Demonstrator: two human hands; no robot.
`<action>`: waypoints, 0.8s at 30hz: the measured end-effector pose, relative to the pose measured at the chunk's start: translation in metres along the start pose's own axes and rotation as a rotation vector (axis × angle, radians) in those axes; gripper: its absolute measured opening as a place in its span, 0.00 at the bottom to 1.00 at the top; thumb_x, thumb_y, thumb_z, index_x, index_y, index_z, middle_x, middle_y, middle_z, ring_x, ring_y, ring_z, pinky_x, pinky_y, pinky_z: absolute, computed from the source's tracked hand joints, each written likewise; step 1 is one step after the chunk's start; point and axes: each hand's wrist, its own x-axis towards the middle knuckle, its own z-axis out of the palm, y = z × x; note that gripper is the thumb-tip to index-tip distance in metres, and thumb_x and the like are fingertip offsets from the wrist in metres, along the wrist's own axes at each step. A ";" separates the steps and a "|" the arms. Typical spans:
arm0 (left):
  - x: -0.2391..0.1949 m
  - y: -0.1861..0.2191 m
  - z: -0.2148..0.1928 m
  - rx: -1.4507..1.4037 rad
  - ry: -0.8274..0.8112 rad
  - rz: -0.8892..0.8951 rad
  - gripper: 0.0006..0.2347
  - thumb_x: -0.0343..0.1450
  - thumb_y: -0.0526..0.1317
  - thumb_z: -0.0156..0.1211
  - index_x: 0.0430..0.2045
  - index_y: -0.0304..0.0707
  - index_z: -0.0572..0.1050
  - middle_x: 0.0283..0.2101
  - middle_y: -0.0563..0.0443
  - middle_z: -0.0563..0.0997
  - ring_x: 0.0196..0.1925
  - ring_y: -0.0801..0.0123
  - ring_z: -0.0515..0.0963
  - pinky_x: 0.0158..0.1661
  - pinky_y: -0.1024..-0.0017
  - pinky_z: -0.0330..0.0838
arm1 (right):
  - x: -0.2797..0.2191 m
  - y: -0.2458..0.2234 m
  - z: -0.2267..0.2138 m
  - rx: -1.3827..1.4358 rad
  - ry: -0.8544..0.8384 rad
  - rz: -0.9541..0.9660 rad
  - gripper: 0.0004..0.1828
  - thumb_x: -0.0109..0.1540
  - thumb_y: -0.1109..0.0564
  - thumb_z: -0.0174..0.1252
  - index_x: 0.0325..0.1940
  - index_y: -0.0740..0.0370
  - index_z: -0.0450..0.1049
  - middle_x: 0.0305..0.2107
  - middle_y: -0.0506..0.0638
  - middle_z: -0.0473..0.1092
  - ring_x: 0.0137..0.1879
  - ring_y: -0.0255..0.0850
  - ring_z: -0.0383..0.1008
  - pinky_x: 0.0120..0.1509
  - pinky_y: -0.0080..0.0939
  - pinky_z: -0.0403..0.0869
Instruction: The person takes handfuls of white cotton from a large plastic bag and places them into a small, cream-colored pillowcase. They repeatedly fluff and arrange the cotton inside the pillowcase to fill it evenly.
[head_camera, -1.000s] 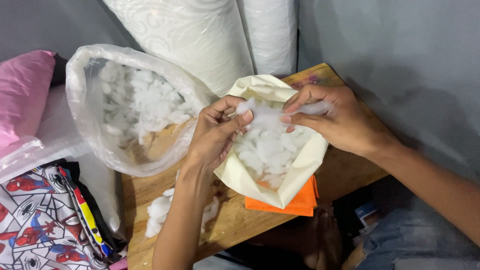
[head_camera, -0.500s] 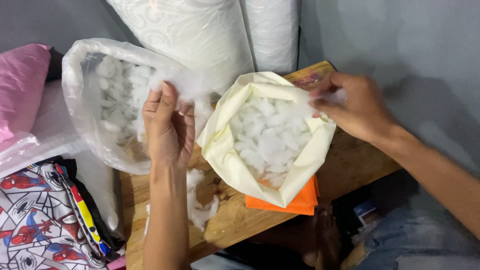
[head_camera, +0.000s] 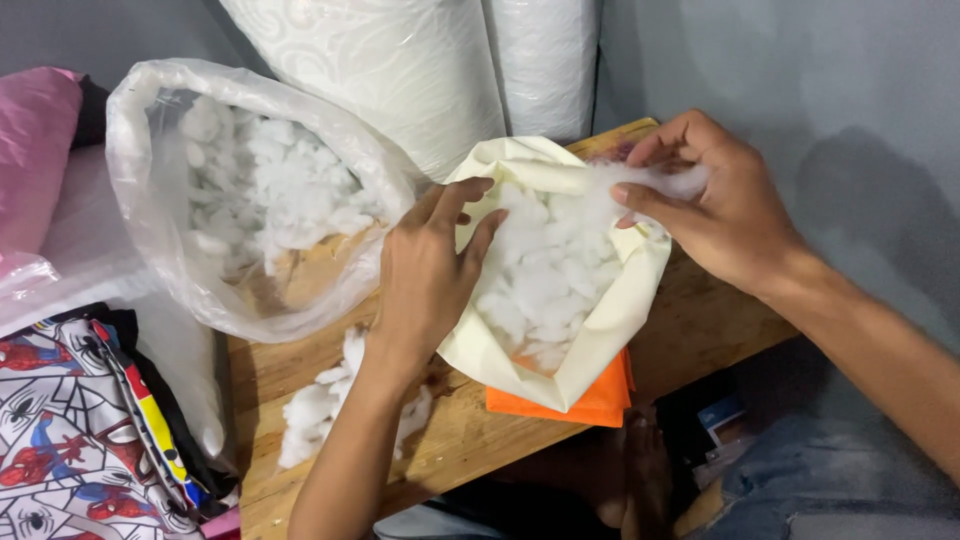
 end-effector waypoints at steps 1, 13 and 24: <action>0.000 0.002 -0.003 0.001 0.000 0.000 0.11 0.75 0.45 0.59 0.50 0.46 0.75 0.48 0.55 0.82 0.40 0.67 0.85 0.36 0.62 0.74 | 0.001 0.004 0.001 0.001 0.000 -0.001 0.15 0.63 0.54 0.67 0.47 0.58 0.70 0.44 0.48 0.76 0.50 0.35 0.75 0.51 0.33 0.71; -0.014 -0.012 0.026 0.378 -0.409 0.184 0.05 0.73 0.39 0.59 0.35 0.40 0.81 0.37 0.46 0.83 0.36 0.45 0.82 0.36 0.52 0.75 | 0.001 0.002 0.010 0.573 -0.114 0.145 0.16 0.56 0.69 0.67 0.44 0.59 0.72 0.46 0.47 0.70 0.53 0.34 0.72 0.52 0.32 0.75; -0.006 0.051 -0.014 -0.538 -0.258 -0.026 0.30 0.66 0.42 0.76 0.63 0.56 0.67 0.55 0.65 0.78 0.31 0.82 0.72 0.41 0.84 0.75 | -0.004 0.002 0.022 0.513 -0.142 0.053 0.10 0.56 0.67 0.69 0.38 0.64 0.75 0.30 0.53 0.75 0.28 0.40 0.78 0.34 0.36 0.81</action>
